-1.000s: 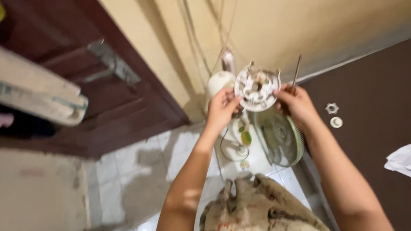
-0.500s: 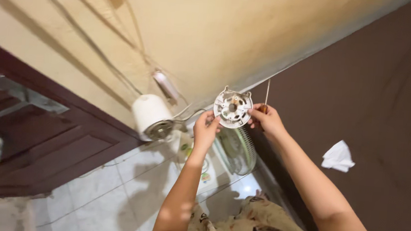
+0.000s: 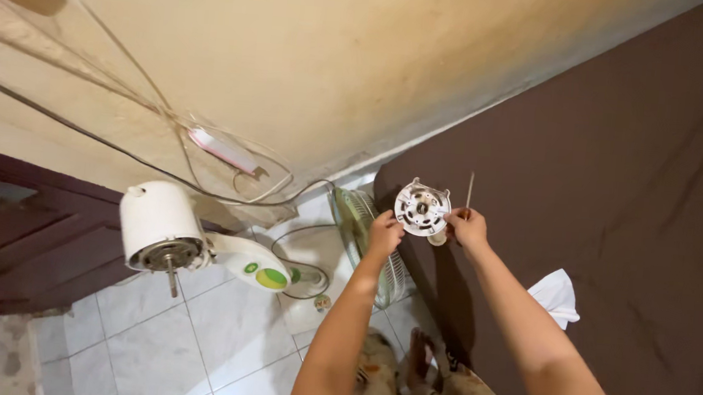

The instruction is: The person services a wall-mounted fan. They unscrew and remove the white rear housing cover from the fan motor, hold and work on the exposed motor assembly with a screwdriver, then reattach the cover and secure it back onto the fan body.

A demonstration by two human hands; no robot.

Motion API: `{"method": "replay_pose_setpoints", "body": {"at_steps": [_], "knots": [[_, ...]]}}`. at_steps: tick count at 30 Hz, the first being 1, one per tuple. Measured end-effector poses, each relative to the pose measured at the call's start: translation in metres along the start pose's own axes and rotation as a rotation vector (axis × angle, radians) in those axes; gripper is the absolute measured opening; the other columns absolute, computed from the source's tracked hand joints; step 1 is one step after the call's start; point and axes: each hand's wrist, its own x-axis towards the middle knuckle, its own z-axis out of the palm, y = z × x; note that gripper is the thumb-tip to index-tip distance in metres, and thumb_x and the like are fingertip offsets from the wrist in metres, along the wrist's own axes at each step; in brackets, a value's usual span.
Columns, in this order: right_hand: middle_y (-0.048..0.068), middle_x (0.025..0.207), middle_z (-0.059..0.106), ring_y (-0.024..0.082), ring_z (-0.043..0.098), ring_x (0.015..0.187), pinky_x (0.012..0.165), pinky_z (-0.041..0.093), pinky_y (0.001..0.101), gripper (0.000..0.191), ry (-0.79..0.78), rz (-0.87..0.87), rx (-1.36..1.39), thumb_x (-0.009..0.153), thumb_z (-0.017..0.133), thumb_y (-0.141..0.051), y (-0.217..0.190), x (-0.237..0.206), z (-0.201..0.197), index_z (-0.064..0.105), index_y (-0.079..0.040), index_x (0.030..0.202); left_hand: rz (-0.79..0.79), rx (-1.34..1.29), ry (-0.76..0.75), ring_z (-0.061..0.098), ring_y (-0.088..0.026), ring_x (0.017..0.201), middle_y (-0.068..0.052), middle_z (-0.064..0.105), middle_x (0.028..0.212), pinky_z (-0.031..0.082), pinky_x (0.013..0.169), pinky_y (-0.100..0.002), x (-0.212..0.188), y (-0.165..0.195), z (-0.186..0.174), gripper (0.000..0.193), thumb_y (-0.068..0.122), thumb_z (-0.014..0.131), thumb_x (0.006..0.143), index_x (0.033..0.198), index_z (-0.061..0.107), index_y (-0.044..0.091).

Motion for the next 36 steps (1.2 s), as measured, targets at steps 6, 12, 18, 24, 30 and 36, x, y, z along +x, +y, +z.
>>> {"method": "replay_pose_setpoints", "body": {"at_steps": [6,12,18,24,30,36], "knots": [[0.009,0.077,0.068,0.017,0.067,0.062,0.054,0.058,0.0322,0.013,0.169,0.126,-0.016,0.088,0.075,-0.004,0.032,0.036,-0.003,0.063,-0.002,0.092,0.201,0.223,0.148,0.064,-0.02,0.114,-0.019,0.067,0.131,0.051,0.096,-0.031,0.021,-0.039,0.015,0.064,0.015,0.077,0.091,0.147,0.05,0.0],[0.011,0.077,0.067,0.02,0.067,0.062,0.051,0.055,0.0339,0.014,0.199,0.18,0.027,0.089,0.073,-0.002,0.046,0.065,0.01,0.06,-0.002,0.094,0.177,-0.055,0.111,0.066,-0.017,0.106,-0.014,0.067,0.134,0.054,0.092,-0.03,0.043,-0.056,0.01,0.053,0.013,0.067,0.095,0.146,0.052,0.008],[0.014,0.078,0.069,0.022,0.068,0.06,0.049,0.054,0.0351,0.012,0.219,0.181,-0.042,0.089,0.071,-0.001,0.048,0.071,0.017,0.062,0.002,0.097,0.273,-0.118,0.116,0.068,-0.016,0.105,-0.013,0.066,0.135,0.054,0.093,-0.029,0.051,-0.047,-0.002,0.049,0.012,0.064,0.097,0.145,0.054,0.008],[0.015,0.087,0.074,0.022,0.071,0.068,0.057,0.057,0.0347,0.026,0.296,0.176,-0.298,0.088,0.081,-0.019,0.048,0.057,0.018,0.071,0.001,0.101,0.413,-0.112,0.105,0.064,-0.016,0.095,-0.014,0.066,0.134,0.053,0.087,-0.029,0.047,-0.015,-0.023,0.049,0.01,0.064,0.098,0.145,0.053,0.007],[0.015,0.1,0.076,0.029,0.072,0.09,0.08,0.055,0.0411,0.036,0.338,-0.086,-0.57,0.086,0.085,-0.027,0.052,0.036,0.015,0.075,0.0,0.108,0.556,-0.066,0.197,0.062,-0.012,0.114,-0.013,0.065,0.134,0.052,0.095,-0.028,0.012,0.016,-0.059,0.045,0.008,0.064,0.101,0.144,0.053,0.005],[0.009,0.08,0.065,0.018,0.058,0.06,0.052,0.046,0.0338,0.023,-0.026,-0.046,-0.27,0.092,0.074,-0.022,0.023,0.0,0.051,0.07,-0.003,0.102,0.543,-0.124,0.203,0.06,-0.011,0.102,-0.009,0.065,0.129,0.049,0.089,-0.025,-0.054,0.057,-0.134,0.044,0.007,0.063,0.1,0.143,0.055,0.005]]}}
